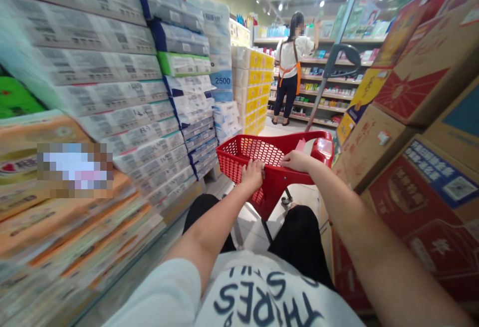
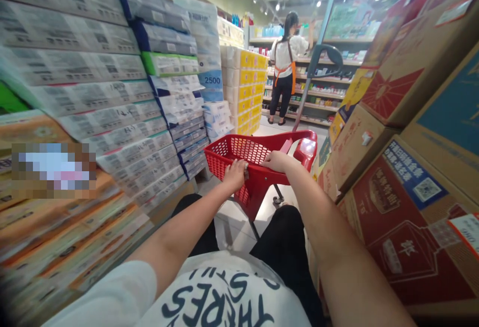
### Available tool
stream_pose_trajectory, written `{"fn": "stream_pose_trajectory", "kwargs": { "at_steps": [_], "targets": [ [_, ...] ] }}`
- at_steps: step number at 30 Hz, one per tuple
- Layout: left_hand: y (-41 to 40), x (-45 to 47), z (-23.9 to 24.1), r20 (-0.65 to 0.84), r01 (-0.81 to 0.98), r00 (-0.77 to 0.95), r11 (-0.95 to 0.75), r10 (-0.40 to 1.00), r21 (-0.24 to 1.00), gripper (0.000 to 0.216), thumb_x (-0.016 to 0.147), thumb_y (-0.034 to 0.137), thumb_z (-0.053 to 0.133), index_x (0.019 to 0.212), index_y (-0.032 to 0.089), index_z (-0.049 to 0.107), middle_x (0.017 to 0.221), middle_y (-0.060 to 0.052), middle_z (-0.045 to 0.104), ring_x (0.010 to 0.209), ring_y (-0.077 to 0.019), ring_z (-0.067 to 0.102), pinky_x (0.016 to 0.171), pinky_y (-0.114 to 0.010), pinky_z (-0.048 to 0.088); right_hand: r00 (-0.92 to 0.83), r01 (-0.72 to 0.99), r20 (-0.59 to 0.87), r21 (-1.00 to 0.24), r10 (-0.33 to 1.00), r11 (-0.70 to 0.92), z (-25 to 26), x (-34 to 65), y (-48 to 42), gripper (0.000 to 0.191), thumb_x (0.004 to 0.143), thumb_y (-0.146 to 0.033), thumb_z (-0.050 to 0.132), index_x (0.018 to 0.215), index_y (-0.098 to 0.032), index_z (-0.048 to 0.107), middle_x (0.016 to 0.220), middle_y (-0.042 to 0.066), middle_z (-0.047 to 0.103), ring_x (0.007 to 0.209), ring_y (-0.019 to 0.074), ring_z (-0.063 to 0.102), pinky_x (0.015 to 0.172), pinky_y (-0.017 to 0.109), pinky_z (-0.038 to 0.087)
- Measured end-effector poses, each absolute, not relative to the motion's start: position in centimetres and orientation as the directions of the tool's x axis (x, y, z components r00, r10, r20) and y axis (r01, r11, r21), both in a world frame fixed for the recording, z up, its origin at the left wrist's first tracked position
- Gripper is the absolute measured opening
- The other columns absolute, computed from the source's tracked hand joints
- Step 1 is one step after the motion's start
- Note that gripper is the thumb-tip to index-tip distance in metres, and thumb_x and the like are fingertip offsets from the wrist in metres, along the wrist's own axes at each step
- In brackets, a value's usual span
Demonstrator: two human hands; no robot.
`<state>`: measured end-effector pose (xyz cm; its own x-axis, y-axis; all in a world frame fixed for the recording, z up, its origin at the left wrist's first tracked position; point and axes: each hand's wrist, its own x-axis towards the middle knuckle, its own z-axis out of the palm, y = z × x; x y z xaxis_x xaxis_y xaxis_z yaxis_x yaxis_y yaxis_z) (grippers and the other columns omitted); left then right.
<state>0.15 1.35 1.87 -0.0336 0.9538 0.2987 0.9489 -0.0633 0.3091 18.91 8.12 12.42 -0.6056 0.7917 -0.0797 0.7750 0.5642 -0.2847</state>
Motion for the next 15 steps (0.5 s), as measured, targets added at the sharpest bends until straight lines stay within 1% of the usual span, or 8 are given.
{"fn": "stream_pose_trajectory", "kwargs": {
  "at_steps": [3,5,7,12,15],
  "targets": [
    [1.2,1.2,2.2,0.373,0.952,0.063,-0.167,0.926,0.254,0.042,0.087,0.013,0.039,0.128,0.018,0.044,0.137,-0.011,0.047,0.132,-0.0260,0.035,0.110,-0.048,0.025,-0.605,0.784,-0.087,-0.241,0.791,0.573,12.9,18.4,7.3,0.031,0.085,-0.046,0.053,0.086,-0.022,0.074,0.084,0.003,0.071,0.072,0.0153,0.060,0.065,0.023,0.041],
    [1.1,1.6,2.6,0.393,0.944,0.128,-0.233,0.911,0.234,0.041,0.085,0.012,0.041,0.126,0.016,0.046,0.131,-0.011,0.051,0.126,-0.0238,0.040,0.109,-0.042,0.029,-0.599,0.788,-0.083,-0.237,0.796,0.568,13.2,18.3,6.9,0.032,0.085,-0.045,0.053,0.089,-0.021,0.074,0.087,0.004,0.071,0.073,0.0156,0.060,0.067,0.023,0.042],
    [0.9,1.7,3.0,0.391,0.935,0.159,-0.266,0.907,0.235,0.040,0.084,0.012,0.043,0.124,0.015,0.047,0.127,-0.011,0.053,0.122,-0.0229,0.044,0.106,-0.040,0.033,-0.603,0.786,-0.078,-0.230,0.794,0.574,13.4,18.3,6.6,0.033,0.085,-0.045,0.053,0.092,-0.021,0.074,0.088,0.005,0.071,0.073,0.0159,0.060,0.066,0.023,0.042],
    [0.0,1.5,3.2,0.387,0.921,0.117,-0.246,0.915,0.302,0.039,0.086,0.012,0.042,0.123,0.020,0.046,0.125,-0.007,0.053,0.120,-0.0201,0.045,0.103,-0.038,0.037,-0.638,0.762,-0.047,-0.188,0.769,0.620,13.4,18.2,6.0,0.030,0.086,-0.039,0.050,0.087,-0.020,0.074,0.088,0.004,0.071,0.075,0.0152,0.060,0.067,0.022,0.041],
    [-0.7,1.1,3.3,0.387,0.918,0.095,-0.231,0.917,0.322,0.035,0.087,0.016,0.044,0.121,0.019,0.048,0.126,-0.008,0.053,0.120,-0.0208,0.045,0.102,-0.037,0.038,-0.654,0.748,-0.036,-0.182,0.756,0.638,13.3,17.8,5.5,0.030,0.087,-0.037,0.049,0.089,-0.020,0.073,0.090,0.004,0.071,0.078,0.0154,0.060,0.069,0.022,0.041]
  ]
}}
